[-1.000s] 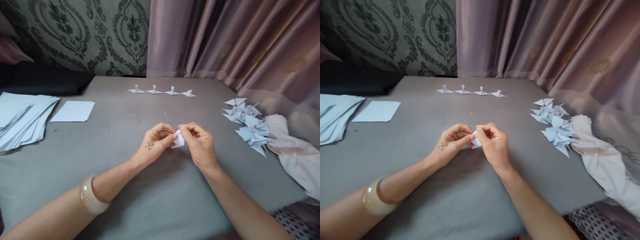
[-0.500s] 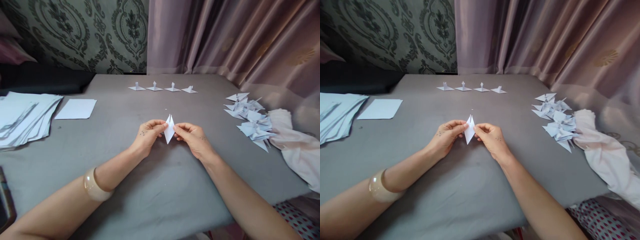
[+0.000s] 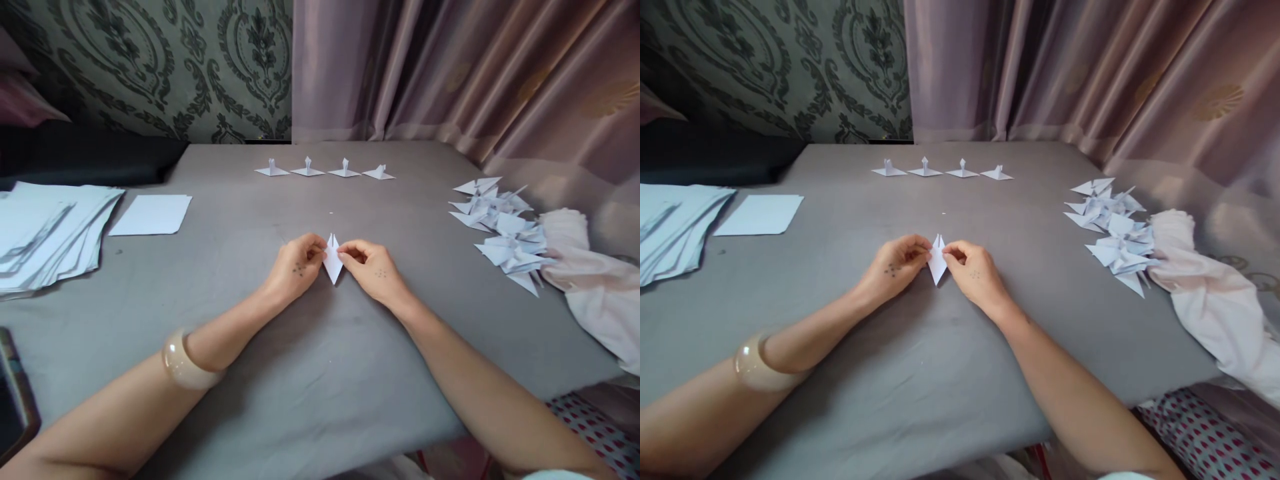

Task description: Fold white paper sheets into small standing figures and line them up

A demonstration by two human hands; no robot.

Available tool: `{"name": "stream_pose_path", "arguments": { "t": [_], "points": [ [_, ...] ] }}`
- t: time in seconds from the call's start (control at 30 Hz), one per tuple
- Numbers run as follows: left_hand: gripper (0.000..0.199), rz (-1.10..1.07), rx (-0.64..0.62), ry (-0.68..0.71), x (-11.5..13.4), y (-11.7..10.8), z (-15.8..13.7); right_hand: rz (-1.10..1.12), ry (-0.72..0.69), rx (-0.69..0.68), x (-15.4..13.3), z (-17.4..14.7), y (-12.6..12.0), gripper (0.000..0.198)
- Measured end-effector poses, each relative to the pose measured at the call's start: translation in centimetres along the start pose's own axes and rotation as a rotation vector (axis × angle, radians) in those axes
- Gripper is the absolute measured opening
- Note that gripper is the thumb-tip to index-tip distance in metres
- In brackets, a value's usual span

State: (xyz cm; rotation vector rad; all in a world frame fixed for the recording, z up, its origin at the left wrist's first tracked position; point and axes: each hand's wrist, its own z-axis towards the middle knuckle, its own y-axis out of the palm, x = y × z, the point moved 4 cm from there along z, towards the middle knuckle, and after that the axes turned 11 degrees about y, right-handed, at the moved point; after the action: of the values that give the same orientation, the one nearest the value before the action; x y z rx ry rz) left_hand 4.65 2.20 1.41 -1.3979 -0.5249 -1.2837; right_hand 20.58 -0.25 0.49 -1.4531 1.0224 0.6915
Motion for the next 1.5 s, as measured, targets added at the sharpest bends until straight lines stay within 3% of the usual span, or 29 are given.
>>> {"name": "stream_pose_path", "arguments": {
  "t": [0.13, 0.27, 0.4, 0.67, 1.2, 1.37, 1.5],
  "points": [
    [0.018, 0.312, -0.026, 0.151, 0.7, 0.0, -0.3, -0.205, -0.081, 0.047, -1.0, -0.5, 0.1, 0.017],
    [0.019, 0.451, -0.062, 0.207, 0.5, -0.2, -0.3, -0.334, -0.159, 0.076, -1.6, -0.9, 0.4, 0.018],
    [0.027, 0.451, -0.160, 0.271, 0.3, -0.7, 0.0, -0.417, -0.211, 0.111, -1.2, -1.1, 0.3, 0.022],
    [0.027, 0.413, -0.345, 0.351, 1.1, -1.6, 0.4, -0.417, -0.238, -0.007, -0.8, -1.7, -0.5, 0.022],
    [0.017, 0.391, -0.271, 0.356, 0.4, -1.4, 0.7, -0.437, -0.146, -0.094, -1.4, -0.2, -0.9, 0.024],
    [0.021, 0.462, -0.334, 0.430, 0.5, -1.3, 0.4, -0.447, -0.110, -0.223, -1.4, 0.1, -1.3, 0.027],
    [0.024, 0.562, -0.377, 0.486, 0.8, -1.3, 0.1, -0.482, -0.167, -0.233, -1.6, 0.1, -1.2, 0.030]
  ]
}}
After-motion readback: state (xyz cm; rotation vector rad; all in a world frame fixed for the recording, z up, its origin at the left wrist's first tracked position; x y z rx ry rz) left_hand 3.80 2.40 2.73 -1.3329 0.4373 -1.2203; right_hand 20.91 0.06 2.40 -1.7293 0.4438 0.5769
